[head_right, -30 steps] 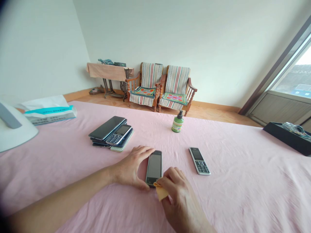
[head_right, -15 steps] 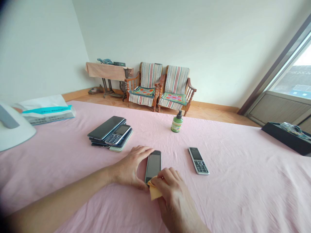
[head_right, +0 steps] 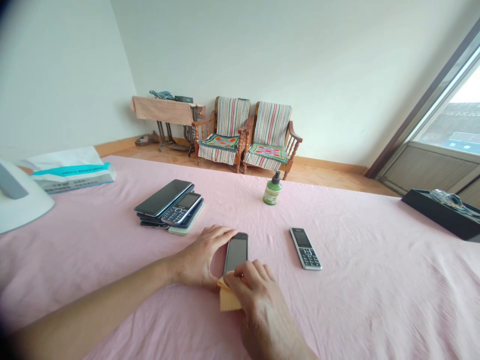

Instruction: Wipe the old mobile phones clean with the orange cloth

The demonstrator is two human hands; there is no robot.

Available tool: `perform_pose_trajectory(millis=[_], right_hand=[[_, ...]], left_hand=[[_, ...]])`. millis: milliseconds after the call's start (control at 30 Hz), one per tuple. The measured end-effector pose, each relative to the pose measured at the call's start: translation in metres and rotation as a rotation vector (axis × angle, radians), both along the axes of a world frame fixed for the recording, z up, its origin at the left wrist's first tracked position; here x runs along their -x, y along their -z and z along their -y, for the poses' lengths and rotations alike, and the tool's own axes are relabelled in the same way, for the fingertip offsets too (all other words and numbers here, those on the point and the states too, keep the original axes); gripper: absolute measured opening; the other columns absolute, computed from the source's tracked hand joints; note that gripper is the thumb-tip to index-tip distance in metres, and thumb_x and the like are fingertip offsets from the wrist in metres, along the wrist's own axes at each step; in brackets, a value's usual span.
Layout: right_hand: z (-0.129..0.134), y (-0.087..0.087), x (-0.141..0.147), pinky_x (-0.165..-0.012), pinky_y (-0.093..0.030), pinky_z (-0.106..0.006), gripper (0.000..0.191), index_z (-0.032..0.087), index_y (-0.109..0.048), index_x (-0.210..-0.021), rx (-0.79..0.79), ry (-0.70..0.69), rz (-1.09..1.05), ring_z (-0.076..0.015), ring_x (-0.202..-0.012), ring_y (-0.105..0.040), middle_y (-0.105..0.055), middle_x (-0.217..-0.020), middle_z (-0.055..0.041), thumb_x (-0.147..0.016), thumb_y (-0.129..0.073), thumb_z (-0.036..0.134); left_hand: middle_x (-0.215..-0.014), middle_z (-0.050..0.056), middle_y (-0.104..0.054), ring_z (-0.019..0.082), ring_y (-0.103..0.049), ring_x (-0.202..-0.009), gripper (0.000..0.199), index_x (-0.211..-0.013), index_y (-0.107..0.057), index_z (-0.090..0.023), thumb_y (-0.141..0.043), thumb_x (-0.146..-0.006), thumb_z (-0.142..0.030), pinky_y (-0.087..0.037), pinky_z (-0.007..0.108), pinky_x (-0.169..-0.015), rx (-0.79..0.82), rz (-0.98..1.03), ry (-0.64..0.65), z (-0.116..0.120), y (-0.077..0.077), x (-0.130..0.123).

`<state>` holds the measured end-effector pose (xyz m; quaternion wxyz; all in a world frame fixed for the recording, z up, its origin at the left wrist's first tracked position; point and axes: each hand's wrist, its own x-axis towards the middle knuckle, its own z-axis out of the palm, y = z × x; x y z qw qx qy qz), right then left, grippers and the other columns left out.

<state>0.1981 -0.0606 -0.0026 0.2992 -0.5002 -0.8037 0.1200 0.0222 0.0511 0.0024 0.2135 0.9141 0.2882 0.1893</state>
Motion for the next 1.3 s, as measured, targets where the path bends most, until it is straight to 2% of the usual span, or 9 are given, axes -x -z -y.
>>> perform_pose_trajectory(millis=[67, 267, 467, 600, 667, 867, 1000, 1100, 1300], right_hand=[[0.0, 0.0, 0.001, -0.071, -0.039, -0.033, 0.051, 0.027, -0.063, -0.102, -0.001, -0.002, 0.018, -0.022, -0.086, -0.05, -0.059, -0.094, -0.0049, -0.068, -0.047, -0.007], [0.0, 0.003, -0.006, -0.067, -0.037, -0.033, 0.034, 0.022, -0.063, -0.084, -0.034, 0.084, 0.002, -0.0217, -0.079, -0.049, -0.058, -0.084, -0.0048, -0.067, -0.05, -0.004], [0.0, 0.002, 0.0, -0.069, -0.039, -0.032, 0.05, 0.026, -0.063, -0.1, -0.002, -0.008, -0.004, -0.0214, -0.085, -0.051, -0.06, -0.093, -0.0046, -0.067, -0.045, -0.007], [-0.002, 0.003, -0.007, -0.066, -0.038, -0.033, 0.035, 0.02, -0.063, -0.08, -0.037, 0.082, -0.017, -0.0212, -0.078, -0.049, -0.057, -0.082, -0.0048, -0.064, -0.046, -0.006], [-0.003, 0.003, -0.009, -0.065, -0.037, -0.033, 0.032, 0.019, -0.062, -0.076, -0.042, 0.113, -0.04, -0.0209, -0.077, -0.049, -0.056, -0.081, -0.0053, -0.064, -0.046, -0.006], [0.0, 0.0, -0.002, -0.071, -0.039, -0.033, 0.047, 0.025, -0.064, -0.094, 0.018, -0.007, -0.047, -0.0211, -0.084, -0.05, -0.059, -0.091, -0.0042, -0.067, -0.044, -0.008], [-0.001, -0.001, -0.008, -0.067, -0.038, -0.033, 0.033, 0.02, -0.065, -0.079, -0.033, 0.067, -0.051, -0.0209, -0.078, -0.049, -0.058, -0.081, -0.0048, -0.067, -0.047, -0.006], [-0.001, 0.0, -0.012, -0.065, -0.038, -0.032, 0.034, 0.019, -0.065, -0.077, -0.048, 0.112, -0.062, -0.0204, -0.077, -0.049, -0.056, -0.08, -0.0054, -0.065, -0.046, -0.007], [0.003, -0.001, -0.001, -0.071, -0.041, -0.032, 0.054, 0.025, -0.066, -0.099, 0.004, -0.003, -0.021, -0.0202, -0.084, -0.051, -0.059, -0.092, -0.0045, -0.064, -0.043, -0.01]], left_hand=[[-0.133, 0.015, -0.047, 0.035, -0.042, -0.121, 0.102, -0.136, -0.038, -0.016, -0.078, -0.051, -0.058, -0.027, 0.048, -0.105, 0.002, 0.001, 0.001, 0.0, 0.0, 0.0], [-0.136, 0.014, -0.045, 0.035, -0.04, -0.122, 0.102, -0.136, -0.038, -0.018, -0.078, -0.051, -0.059, -0.027, 0.05, -0.105, -0.001, -0.006, 0.004, 0.0, -0.002, 0.001], [-0.134, 0.015, -0.047, 0.035, -0.042, -0.121, 0.103, -0.136, -0.039, -0.017, -0.077, -0.051, -0.06, -0.027, 0.049, -0.105, 0.007, -0.006, -0.001, 0.001, -0.001, 0.0], [-0.136, 0.014, -0.046, 0.035, -0.041, -0.122, 0.103, -0.136, -0.038, -0.019, -0.077, -0.051, -0.061, -0.028, 0.049, -0.104, -0.003, -0.006, 0.003, 0.0, -0.001, 0.001], [-0.136, 0.014, -0.045, 0.035, -0.041, -0.122, 0.103, -0.136, -0.038, -0.019, -0.077, -0.051, -0.062, -0.029, 0.049, -0.104, -0.004, -0.004, 0.007, 0.0, -0.001, 0.001], [-0.134, 0.016, -0.046, 0.036, -0.04, -0.122, 0.105, -0.136, -0.039, -0.014, -0.077, -0.051, -0.062, -0.027, 0.049, -0.105, 0.004, -0.022, -0.006, 0.0, -0.002, 0.0], [-0.136, 0.015, -0.045, 0.035, -0.04, -0.122, 0.105, -0.136, -0.039, -0.017, -0.077, -0.05, -0.062, -0.027, 0.05, -0.105, -0.003, -0.013, -0.001, 0.0, -0.001, 0.001], [-0.136, 0.014, -0.045, 0.036, -0.04, -0.122, 0.104, -0.136, -0.039, -0.018, -0.078, -0.05, -0.063, -0.027, 0.05, -0.105, 0.004, 0.0, 0.001, 0.001, -0.002, 0.001], [-0.134, 0.015, -0.046, 0.036, -0.04, -0.122, 0.107, -0.137, -0.038, -0.017, -0.078, -0.049, -0.062, -0.026, 0.05, -0.105, 0.018, 0.001, -0.007, 0.002, -0.002, 0.001]])
